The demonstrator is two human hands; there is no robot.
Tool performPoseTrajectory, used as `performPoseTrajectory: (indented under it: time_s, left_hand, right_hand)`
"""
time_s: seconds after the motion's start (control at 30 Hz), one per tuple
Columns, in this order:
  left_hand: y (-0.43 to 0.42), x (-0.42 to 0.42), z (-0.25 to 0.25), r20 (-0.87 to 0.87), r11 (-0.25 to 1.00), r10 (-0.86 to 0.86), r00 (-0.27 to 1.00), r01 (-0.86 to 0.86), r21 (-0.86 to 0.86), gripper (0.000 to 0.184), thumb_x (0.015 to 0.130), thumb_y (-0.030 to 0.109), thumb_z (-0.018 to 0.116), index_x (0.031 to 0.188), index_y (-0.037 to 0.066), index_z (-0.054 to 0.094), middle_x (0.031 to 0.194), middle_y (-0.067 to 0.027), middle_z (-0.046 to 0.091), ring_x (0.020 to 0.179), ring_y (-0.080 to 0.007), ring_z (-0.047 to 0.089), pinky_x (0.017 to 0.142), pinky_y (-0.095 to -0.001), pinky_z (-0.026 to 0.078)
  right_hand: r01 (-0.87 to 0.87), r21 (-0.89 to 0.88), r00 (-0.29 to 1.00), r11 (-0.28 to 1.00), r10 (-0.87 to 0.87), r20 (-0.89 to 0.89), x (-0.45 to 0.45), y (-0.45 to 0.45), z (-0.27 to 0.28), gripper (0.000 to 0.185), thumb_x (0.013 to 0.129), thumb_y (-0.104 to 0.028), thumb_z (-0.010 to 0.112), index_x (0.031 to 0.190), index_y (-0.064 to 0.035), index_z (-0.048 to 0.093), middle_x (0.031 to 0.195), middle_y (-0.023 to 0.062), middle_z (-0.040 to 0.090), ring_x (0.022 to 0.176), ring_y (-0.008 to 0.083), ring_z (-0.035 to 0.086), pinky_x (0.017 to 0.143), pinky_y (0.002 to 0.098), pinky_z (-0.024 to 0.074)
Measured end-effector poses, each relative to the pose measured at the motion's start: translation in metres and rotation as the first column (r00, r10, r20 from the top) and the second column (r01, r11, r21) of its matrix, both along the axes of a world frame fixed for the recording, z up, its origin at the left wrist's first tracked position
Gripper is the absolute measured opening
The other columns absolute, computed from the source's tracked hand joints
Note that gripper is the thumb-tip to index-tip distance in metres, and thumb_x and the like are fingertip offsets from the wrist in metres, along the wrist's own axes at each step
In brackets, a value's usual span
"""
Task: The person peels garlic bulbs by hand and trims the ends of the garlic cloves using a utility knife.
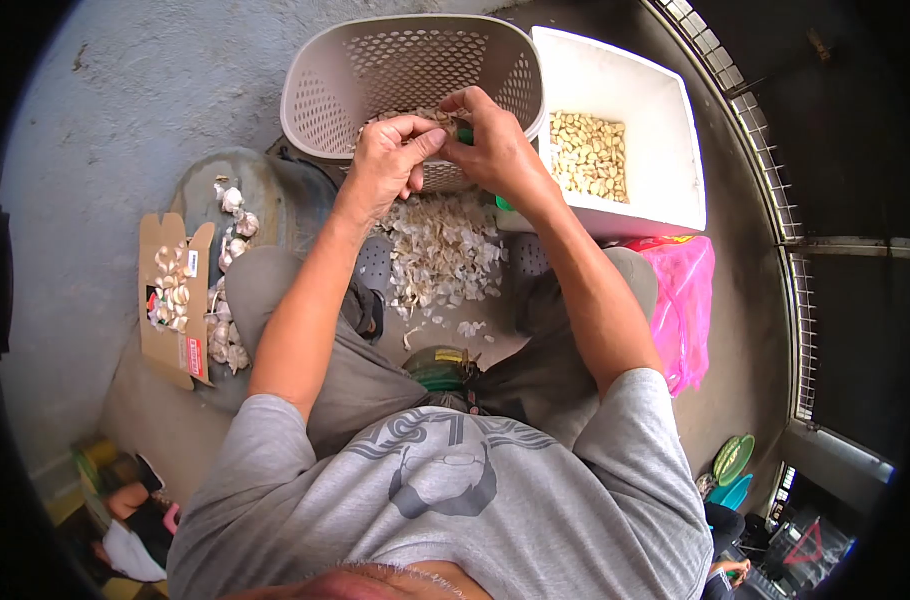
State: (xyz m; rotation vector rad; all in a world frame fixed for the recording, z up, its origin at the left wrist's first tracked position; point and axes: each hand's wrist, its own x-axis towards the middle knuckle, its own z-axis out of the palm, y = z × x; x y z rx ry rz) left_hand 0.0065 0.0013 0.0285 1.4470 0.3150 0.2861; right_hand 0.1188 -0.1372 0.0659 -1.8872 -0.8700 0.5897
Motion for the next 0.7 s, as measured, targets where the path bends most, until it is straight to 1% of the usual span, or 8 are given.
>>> performPoseTrajectory:
  time_s: [0.1,0.2,0.23,0.3,0.4,0.5,0.63,0.7]
  left_hand:
    - [0.006,0.002,-0.009,-0.009,0.952,0.015,1.0,-0.017,-0.304,0.018,0.1,0.018,0.068,0.098,0.001,0.07,0.072,-0.0017,0.066,0.047,-0.0039,0.053,0.037,-0.0194,0.038]
    - [0.006,0.001,-0.01,-0.011,0.892,0.048,0.999,-0.048,-0.45,0.017,0.101,0.018,0.067,0.095,0.002,0.067,0.073,-0.0023,0.066,0.048,-0.0053,0.054,0.037,-0.0206,0.04]
    - [0.006,0.001,-0.013,0.004,0.883,0.063,0.998,-0.054,-0.467,0.017,0.101,0.018,0.067,0.096,0.002,0.067,0.074,-0.0024,0.066,0.048,-0.0054,0.054,0.037,-0.0209,0.04]
    - [0.003,0.002,-0.016,0.034,0.864,0.09,0.995,-0.061,-0.5,0.018,0.102,0.019,0.067,0.098,0.002,0.066,0.076,-0.0027,0.067,0.049,-0.0057,0.055,0.037,-0.0213,0.04]
    - [-0.006,0.002,-0.013,0.016,0.923,0.17,0.985,-0.154,-0.354,0.018,0.102,0.02,0.066,0.098,0.002,0.066,0.078,-0.0032,0.067,0.049,-0.0059,0.055,0.037,-0.0216,0.04]
    - [-0.005,0.003,-0.015,0.069,0.91,0.149,0.986,-0.109,-0.401,0.019,0.103,0.02,0.065,0.098,0.002,0.065,0.079,-0.0044,0.068,0.049,-0.0067,0.055,0.037,-0.0222,0.04]
    - [-0.002,0.002,-0.015,0.101,0.825,0.116,0.988,-0.039,-0.564,0.019,0.104,0.02,0.064,0.098,0.001,0.064,0.08,-0.0065,0.067,0.049,-0.0084,0.056,0.037,-0.0238,0.042]
    - [-0.001,0.003,-0.015,0.084,0.803,0.117,0.99,-0.045,-0.594,0.019,0.104,0.018,0.063,0.098,0.001,0.063,0.078,-0.0077,0.066,0.048,-0.0096,0.057,0.036,-0.0258,0.043]
  right_hand:
    - [-0.039,-0.004,0.997,0.999,0.039,0.071,0.0,0.001,-0.001,0.045,0.086,-0.011,0.084,0.121,0.0035,0.06,0.09,0.0128,0.071,0.081,0.0163,0.066,0.061,0.0333,0.0534]
    - [-0.065,0.095,0.996,0.993,0.059,0.069,-0.002,0.004,-0.01,0.039,0.086,-0.011,0.084,0.115,0.0034,0.063,0.085,0.0106,0.07,0.075,0.0144,0.064,0.058,0.0317,0.0513]
    - [-0.065,0.137,0.997,0.988,0.058,0.059,-0.002,0.005,-0.012,0.037,0.086,-0.011,0.084,0.113,0.0033,0.064,0.083,0.0094,0.069,0.072,0.0133,0.063,0.056,0.0306,0.0501]
    - [-0.046,0.131,0.997,0.99,0.055,-0.061,-0.001,0.004,-0.009,0.034,0.087,-0.011,0.083,0.112,0.0031,0.065,0.08,0.007,0.069,0.064,0.0106,0.059,0.052,0.0282,0.0465]
    - [-0.001,0.156,0.987,0.988,0.026,-0.156,0.0,0.005,-0.013,0.031,0.088,-0.011,0.082,0.11,0.003,0.066,0.077,0.0041,0.067,0.055,0.007,0.054,0.047,0.0254,0.041]
    - [0.007,0.221,0.97,0.975,0.046,-0.237,0.002,0.005,-0.015,0.025,0.091,-0.01,0.08,0.107,0.0034,0.066,0.075,0.0036,0.067,0.052,0.006,0.053,0.044,0.0242,0.039]
    - [0.044,0.309,0.935,0.95,0.07,-0.347,0.002,0.002,-0.005,0.02,0.094,-0.008,0.076,0.105,0.0036,0.066,0.075,0.0038,0.067,0.052,0.006,0.056,0.042,0.0231,0.0403]
    - [0.03,0.315,0.955,0.949,0.066,-0.29,0.004,0.002,-0.01,0.018,0.094,-0.008,0.076,0.104,0.0036,0.066,0.075,0.0039,0.067,0.052,0.0062,0.057,0.042,0.0229,0.0416]
